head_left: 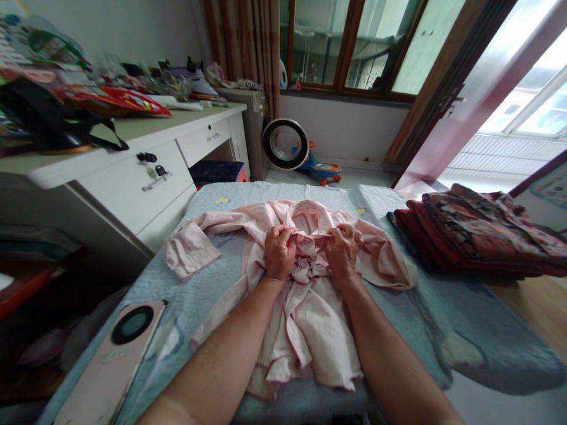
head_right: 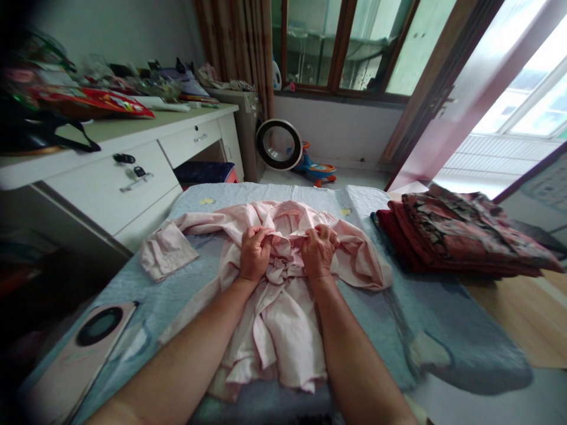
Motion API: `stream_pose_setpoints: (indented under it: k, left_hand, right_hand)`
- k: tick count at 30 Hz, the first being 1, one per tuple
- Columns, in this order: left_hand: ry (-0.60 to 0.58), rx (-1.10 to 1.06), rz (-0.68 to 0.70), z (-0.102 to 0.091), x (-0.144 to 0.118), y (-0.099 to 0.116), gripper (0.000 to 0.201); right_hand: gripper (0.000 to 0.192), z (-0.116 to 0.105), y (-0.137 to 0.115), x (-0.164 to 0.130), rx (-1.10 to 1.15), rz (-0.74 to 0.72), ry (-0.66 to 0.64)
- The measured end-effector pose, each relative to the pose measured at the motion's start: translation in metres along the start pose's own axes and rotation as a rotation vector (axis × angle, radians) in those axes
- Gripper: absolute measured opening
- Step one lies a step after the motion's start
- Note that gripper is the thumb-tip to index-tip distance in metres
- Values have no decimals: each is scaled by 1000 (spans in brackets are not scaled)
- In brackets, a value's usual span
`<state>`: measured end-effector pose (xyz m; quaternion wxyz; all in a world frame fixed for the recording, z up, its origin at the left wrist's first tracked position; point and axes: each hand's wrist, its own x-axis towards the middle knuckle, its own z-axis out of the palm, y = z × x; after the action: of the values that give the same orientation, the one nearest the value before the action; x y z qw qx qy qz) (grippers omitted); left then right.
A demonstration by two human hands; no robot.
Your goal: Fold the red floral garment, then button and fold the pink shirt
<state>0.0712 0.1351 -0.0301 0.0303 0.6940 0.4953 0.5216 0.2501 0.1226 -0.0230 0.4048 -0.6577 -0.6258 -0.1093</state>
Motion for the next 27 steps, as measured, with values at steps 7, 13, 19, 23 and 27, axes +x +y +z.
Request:
stream_pose_setpoints:
  k: [7, 13, 19, 23, 27]
  left_hand:
    - [-5, 16, 37, -2, -1, 4, 21]
    - [11, 42, 46, -5, -1, 7, 22]
    - [23, 31, 64, -7, -1, 10, 22]
    - [16, 32, 102, -8, -1, 11, 23]
    - [7, 56, 92, -8, -1, 10, 23]
  right_hand:
    - [16, -3, -2, 1, 33, 35, -26]
    - [16, -6, -4, 4, 39, -14, 46]
    - [18, 2, 4, 3, 131, -50, -53]
    - [20, 4, 4, 1, 162, 29, -49]
    - [24, 1, -1, 2, 254, 10, 33]
